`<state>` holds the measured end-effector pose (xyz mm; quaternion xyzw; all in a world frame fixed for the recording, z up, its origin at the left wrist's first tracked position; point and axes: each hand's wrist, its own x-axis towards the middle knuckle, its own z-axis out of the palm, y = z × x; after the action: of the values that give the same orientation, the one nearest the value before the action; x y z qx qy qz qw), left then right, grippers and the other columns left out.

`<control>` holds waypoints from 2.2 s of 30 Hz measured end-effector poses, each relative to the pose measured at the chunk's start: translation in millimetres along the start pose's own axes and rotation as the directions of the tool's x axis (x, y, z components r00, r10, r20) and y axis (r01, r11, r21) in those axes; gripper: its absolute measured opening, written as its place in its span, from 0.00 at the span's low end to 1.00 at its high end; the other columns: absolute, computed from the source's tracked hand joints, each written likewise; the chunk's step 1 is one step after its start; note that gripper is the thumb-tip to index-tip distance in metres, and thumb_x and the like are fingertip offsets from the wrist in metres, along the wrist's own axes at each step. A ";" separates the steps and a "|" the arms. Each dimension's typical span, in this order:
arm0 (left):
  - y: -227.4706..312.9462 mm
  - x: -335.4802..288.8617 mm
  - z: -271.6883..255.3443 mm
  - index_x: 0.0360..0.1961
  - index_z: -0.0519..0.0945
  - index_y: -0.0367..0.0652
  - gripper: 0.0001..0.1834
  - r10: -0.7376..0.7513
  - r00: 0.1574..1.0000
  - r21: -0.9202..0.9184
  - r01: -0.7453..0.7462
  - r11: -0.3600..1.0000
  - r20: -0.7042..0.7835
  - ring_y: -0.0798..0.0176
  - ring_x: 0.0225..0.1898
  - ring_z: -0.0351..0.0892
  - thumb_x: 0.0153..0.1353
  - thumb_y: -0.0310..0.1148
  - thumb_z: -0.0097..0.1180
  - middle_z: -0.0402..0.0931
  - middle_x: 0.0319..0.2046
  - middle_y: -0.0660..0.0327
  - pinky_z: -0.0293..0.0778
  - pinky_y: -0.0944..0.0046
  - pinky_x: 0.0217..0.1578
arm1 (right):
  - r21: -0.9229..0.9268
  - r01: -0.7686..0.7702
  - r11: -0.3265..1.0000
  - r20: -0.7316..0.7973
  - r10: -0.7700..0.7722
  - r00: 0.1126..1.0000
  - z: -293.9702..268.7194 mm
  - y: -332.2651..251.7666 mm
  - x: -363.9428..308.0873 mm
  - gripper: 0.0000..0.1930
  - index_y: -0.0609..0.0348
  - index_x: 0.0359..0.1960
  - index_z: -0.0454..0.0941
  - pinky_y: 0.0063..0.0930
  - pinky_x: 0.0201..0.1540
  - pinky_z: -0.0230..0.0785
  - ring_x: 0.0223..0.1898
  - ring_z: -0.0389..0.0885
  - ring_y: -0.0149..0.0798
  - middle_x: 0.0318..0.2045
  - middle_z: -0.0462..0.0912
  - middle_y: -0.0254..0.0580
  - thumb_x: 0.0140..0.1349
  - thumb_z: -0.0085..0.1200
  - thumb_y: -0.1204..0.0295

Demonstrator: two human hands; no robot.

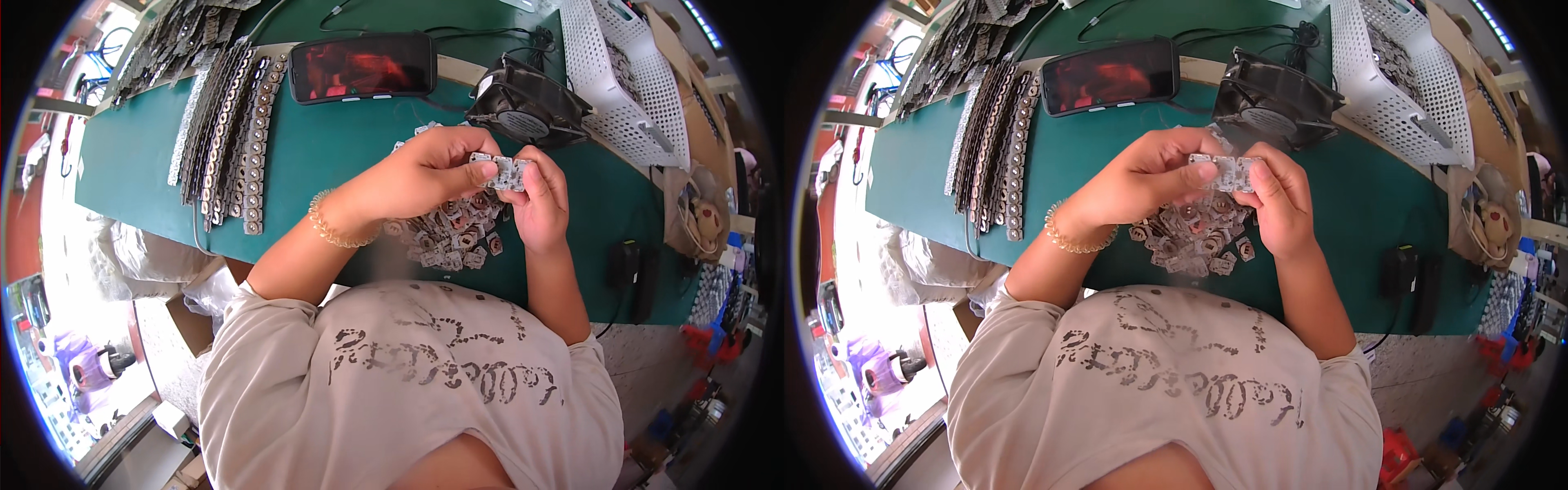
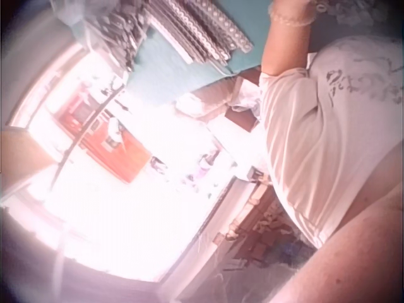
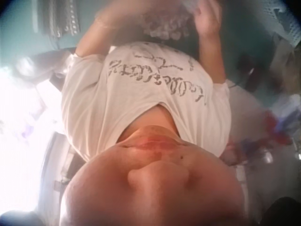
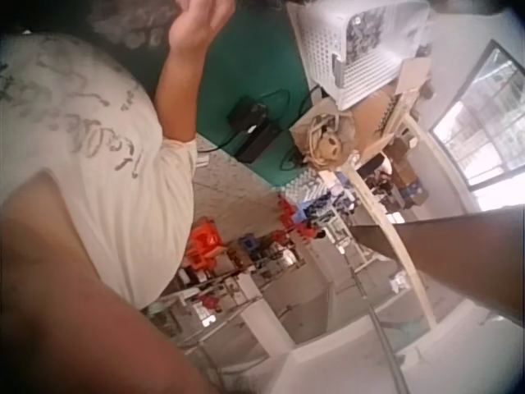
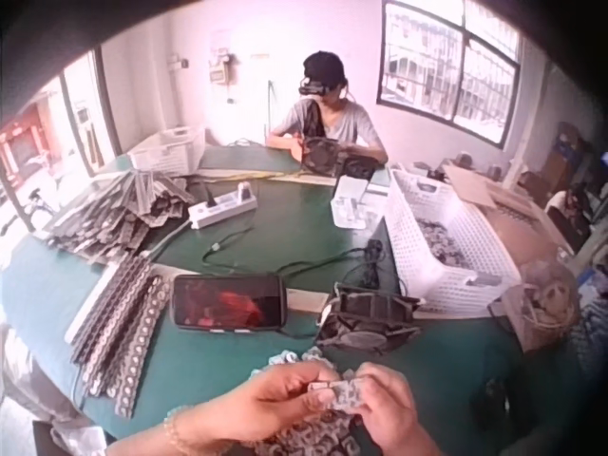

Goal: Assembling small metal components at a workbench.

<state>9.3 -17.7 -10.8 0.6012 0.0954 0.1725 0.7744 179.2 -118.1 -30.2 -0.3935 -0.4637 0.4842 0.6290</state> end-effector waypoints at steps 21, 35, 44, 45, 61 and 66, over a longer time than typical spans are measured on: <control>-5.5 8.3 10.2 0.34 0.73 0.38 0.05 0.393 0.902 0.782 -0.112 0.613 -0.178 0.47 0.22 0.72 0.58 0.25 0.57 0.72 0.20 0.51 0.66 0.57 0.23 | 0.179 -0.230 0.957 -0.354 0.281 0.892 6.0 13.9 6.6 0.10 0.55 0.30 0.72 0.17 0.23 0.51 0.22 0.59 0.18 0.22 0.63 0.22 0.68 0.49 0.65; -8.7 11.8 14.9 0.28 0.70 0.38 0.07 0.465 0.862 0.851 -0.082 0.519 -0.201 0.45 0.22 0.72 0.54 0.24 0.57 0.71 0.19 0.51 0.66 0.53 0.22 | 0.288 -0.351 0.891 -0.201 0.414 0.888 0.9 11.4 10.6 0.10 0.55 0.30 0.72 0.16 0.21 0.45 0.18 0.54 0.19 0.19 0.61 0.22 0.68 0.47 0.65; -7.7 11.5 15.7 0.28 0.70 0.38 0.06 0.445 0.873 0.845 -0.078 0.529 -0.198 0.44 0.22 0.71 0.55 0.23 0.56 0.71 0.19 0.50 0.66 0.53 0.22 | 0.347 -0.371 0.861 -0.147 0.441 0.886 -3.9 13.3 11.6 0.10 0.52 0.29 0.71 0.16 0.21 0.45 0.18 0.53 0.19 0.18 0.60 0.22 0.67 0.48 0.64; -7.5 11.4 15.5 0.28 0.70 0.38 0.06 0.446 0.873 0.845 -0.080 0.528 -0.197 0.44 0.22 0.71 0.55 0.23 0.56 0.71 0.19 0.50 0.66 0.52 0.22 | 0.343 -0.368 0.865 -0.160 0.439 0.884 -2.5 13.1 12.0 0.10 0.52 0.28 0.71 0.16 0.21 0.45 0.18 0.53 0.19 0.18 0.60 0.22 0.67 0.48 0.64; -5.1 12.9 8.3 0.27 0.68 0.37 0.07 0.448 0.894 0.861 -0.204 0.466 -0.030 0.42 0.24 0.70 0.56 0.23 0.54 0.70 0.20 0.50 0.66 0.52 0.24 | 0.353 -0.319 0.880 -0.300 0.430 0.852 9.0 9.5 11.7 0.10 0.52 0.27 0.68 0.17 0.21 0.45 0.20 0.54 0.19 0.20 0.58 0.21 0.67 0.49 0.66; -3.6 8.3 6.5 0.31 0.72 0.37 0.04 0.419 0.900 0.786 -0.169 0.595 -0.124 0.54 0.24 0.68 0.58 0.22 0.55 0.68 0.22 0.55 0.65 0.60 0.25 | 0.342 -0.292 0.893 -0.297 0.398 0.868 9.6 10.9 9.9 0.10 0.52 0.27 0.69 0.17 0.22 0.45 0.20 0.54 0.18 0.20 0.57 0.21 0.66 0.50 0.67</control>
<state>19.8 -21.2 -12.1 0.8431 0.1716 0.3311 0.3875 168.2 -105.6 -36.0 -0.4573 -0.1872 0.5712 0.6554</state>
